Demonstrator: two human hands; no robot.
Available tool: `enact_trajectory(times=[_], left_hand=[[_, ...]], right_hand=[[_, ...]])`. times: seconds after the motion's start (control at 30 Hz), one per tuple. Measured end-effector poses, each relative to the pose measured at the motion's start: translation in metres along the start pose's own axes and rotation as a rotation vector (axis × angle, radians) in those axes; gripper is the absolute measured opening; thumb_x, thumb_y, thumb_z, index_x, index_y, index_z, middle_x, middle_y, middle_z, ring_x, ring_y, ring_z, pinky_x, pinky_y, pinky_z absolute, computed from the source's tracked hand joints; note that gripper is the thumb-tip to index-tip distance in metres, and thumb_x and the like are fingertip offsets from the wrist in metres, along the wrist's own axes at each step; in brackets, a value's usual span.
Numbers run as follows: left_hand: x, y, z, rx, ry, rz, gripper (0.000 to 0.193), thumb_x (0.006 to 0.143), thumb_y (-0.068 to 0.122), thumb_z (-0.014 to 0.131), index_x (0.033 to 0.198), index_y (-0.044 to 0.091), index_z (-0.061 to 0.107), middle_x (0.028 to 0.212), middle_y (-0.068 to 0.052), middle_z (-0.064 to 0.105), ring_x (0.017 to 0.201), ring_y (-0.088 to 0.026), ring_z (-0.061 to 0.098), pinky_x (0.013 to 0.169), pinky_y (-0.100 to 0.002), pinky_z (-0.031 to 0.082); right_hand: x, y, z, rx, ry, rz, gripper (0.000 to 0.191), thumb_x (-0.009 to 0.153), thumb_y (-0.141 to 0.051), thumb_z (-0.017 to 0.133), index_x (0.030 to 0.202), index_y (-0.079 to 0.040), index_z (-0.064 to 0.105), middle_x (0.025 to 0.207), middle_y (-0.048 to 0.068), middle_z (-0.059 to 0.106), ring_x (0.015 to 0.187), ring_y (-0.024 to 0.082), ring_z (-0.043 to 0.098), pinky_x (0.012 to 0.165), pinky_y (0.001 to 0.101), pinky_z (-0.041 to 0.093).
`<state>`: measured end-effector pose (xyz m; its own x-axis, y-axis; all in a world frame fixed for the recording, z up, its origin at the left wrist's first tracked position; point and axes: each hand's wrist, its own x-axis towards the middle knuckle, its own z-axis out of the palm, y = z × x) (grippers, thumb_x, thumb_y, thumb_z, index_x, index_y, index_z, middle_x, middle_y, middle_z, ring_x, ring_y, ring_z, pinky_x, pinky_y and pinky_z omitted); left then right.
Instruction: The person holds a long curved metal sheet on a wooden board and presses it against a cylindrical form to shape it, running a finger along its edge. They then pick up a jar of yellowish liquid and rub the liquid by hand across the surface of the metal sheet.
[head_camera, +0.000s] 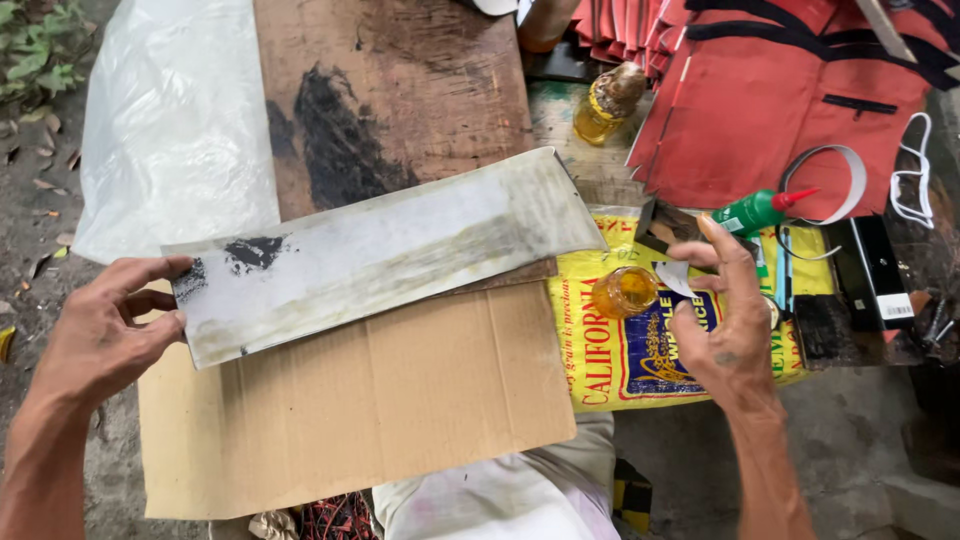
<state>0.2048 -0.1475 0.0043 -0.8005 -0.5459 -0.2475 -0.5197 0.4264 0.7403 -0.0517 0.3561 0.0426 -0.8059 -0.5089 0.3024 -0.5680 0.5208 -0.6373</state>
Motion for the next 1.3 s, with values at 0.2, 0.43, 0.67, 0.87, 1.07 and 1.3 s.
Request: enact_trajectory(times=[0.2,0.43,0.67,0.87,1.07,1.3], left_hand=[[0.005,0.001,0.003,-0.010,0.000,-0.049,0.054,0.082,-0.004,0.065,0.136,0.003,0.065,0.132,-0.010,0.062,0.106,-0.025,0.068,0.077,-0.038,0.062],[0.005,0.001,0.000,0.023,-0.005,-0.029,0.054,0.083,-0.005,0.066,0.136,0.002,0.065,0.131,-0.010,0.062,0.104,-0.024,0.069,0.078,-0.035,0.061],[0.009,-0.003,-0.002,0.021,-0.012,-0.015,0.056,0.083,-0.006,0.066,0.138,0.002,0.064,0.131,-0.010,0.061,0.104,-0.025,0.069,0.078,-0.036,0.062],[0.007,-0.002,-0.003,0.079,-0.015,-0.040,0.056,0.083,-0.004,0.066,0.138,0.004,0.063,0.130,-0.010,0.061,0.106,-0.026,0.070,0.079,-0.037,0.062],[0.009,0.001,-0.002,0.104,-0.020,-0.040,0.056,0.083,-0.004,0.066,0.139,0.005,0.063,0.130,-0.012,0.062,0.104,-0.028,0.071,0.078,-0.038,0.062],[0.010,-0.004,-0.001,0.043,-0.019,0.005,0.053,0.084,-0.004,0.065,0.137,0.001,0.064,0.132,-0.012,0.061,0.105,-0.026,0.069,0.078,-0.037,0.062]], right_hand=[[-0.001,0.013,0.019,-0.123,-0.188,-0.079,0.099,0.071,-0.007,0.077,0.158,0.003,0.030,0.140,0.029,0.054,0.130,0.042,0.054,0.108,0.0446,0.043],[-0.012,0.012,0.021,-0.205,-0.204,0.186,0.081,0.069,-0.032,0.089,0.140,-0.011,0.056,0.132,0.018,0.049,0.126,0.035,0.047,0.109,0.0462,0.038],[0.013,0.024,0.013,-0.428,-0.463,-0.047,0.051,0.054,-0.023,0.088,0.104,-0.017,0.078,0.165,0.018,0.017,0.150,0.043,0.010,0.114,0.0627,0.014],[0.024,0.043,0.032,-0.522,-0.618,0.024,0.044,0.055,-0.024,0.088,0.097,-0.015,0.079,0.167,0.015,0.010,0.152,0.041,0.005,0.115,0.0633,0.012],[0.018,0.046,0.035,-0.460,-0.579,0.050,0.034,0.057,-0.013,0.087,0.090,-0.014,0.079,0.168,0.009,0.019,0.155,0.038,0.013,0.118,0.0581,0.016],[-0.003,0.042,0.017,-0.261,-0.407,0.198,0.058,0.056,-0.011,0.090,0.110,-0.002,0.069,0.156,0.018,0.036,0.143,0.040,0.033,0.109,0.0577,0.034]])
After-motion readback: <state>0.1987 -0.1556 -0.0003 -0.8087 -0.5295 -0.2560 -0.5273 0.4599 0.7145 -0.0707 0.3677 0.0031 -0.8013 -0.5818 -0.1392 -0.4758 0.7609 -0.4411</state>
